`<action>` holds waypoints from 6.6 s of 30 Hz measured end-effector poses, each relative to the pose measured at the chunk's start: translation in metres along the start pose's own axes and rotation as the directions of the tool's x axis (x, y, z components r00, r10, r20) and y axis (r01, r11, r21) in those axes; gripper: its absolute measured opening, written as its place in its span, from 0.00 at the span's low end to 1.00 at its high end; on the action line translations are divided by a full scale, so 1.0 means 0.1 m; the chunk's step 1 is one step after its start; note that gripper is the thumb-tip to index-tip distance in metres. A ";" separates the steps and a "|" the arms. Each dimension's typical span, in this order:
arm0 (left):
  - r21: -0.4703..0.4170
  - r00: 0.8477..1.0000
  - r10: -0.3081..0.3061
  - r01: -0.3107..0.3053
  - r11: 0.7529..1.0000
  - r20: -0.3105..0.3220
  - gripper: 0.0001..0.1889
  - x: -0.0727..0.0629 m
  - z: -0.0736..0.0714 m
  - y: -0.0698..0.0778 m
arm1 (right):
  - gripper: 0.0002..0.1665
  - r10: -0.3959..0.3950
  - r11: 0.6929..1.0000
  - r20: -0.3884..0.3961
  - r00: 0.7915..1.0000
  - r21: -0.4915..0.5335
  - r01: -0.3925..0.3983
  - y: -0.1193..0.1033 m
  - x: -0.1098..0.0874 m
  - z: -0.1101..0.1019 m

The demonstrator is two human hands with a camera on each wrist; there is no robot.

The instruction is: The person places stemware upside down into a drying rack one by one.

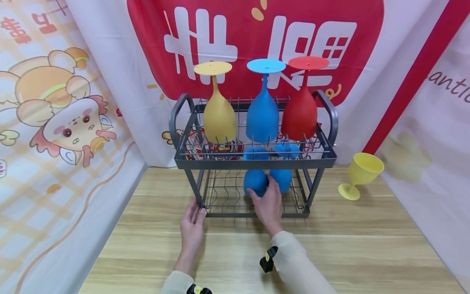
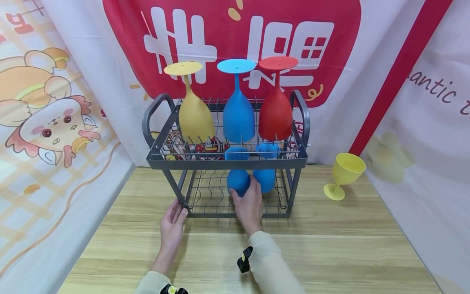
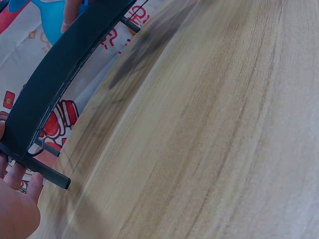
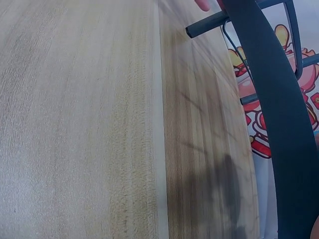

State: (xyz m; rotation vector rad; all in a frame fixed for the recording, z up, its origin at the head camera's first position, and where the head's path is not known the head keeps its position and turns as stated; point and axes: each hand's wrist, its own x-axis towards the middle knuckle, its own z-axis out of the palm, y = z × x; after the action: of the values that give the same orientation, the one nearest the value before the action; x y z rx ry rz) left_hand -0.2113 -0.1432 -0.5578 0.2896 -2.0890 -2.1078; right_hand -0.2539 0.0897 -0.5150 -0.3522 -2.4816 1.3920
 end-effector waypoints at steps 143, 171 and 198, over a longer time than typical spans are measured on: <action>0.002 0.999 0.025 -0.025 1.000 -0.023 0.30 -0.01 0.00 -0.04 | 0.67 0.261 0.960 0.000 0.965 0.104 -0.259 1.53 1.04 -2.53; 0.000 1.000 0.001 -0.001 1.000 -0.017 0.31 -0.02 0.02 -0.01 | 0.56 -0.336 0.906 -0.054 0.940 -0.290 0.308 1.22 0.13 -2.53; 0.113 0.980 0.073 -0.053 0.992 -0.185 0.28 -0.30 0.12 0.10 | 0.61 -0.794 0.509 0.095 0.601 -0.436 0.742 0.73 -0.26 -2.11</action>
State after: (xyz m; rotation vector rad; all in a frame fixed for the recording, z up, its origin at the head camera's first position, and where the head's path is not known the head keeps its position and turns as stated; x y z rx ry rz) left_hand -0.1859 -0.1239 -0.5474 0.4143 -2.0753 -1.8560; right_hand -0.1499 0.2850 -0.4750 0.5574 -2.3151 0.4107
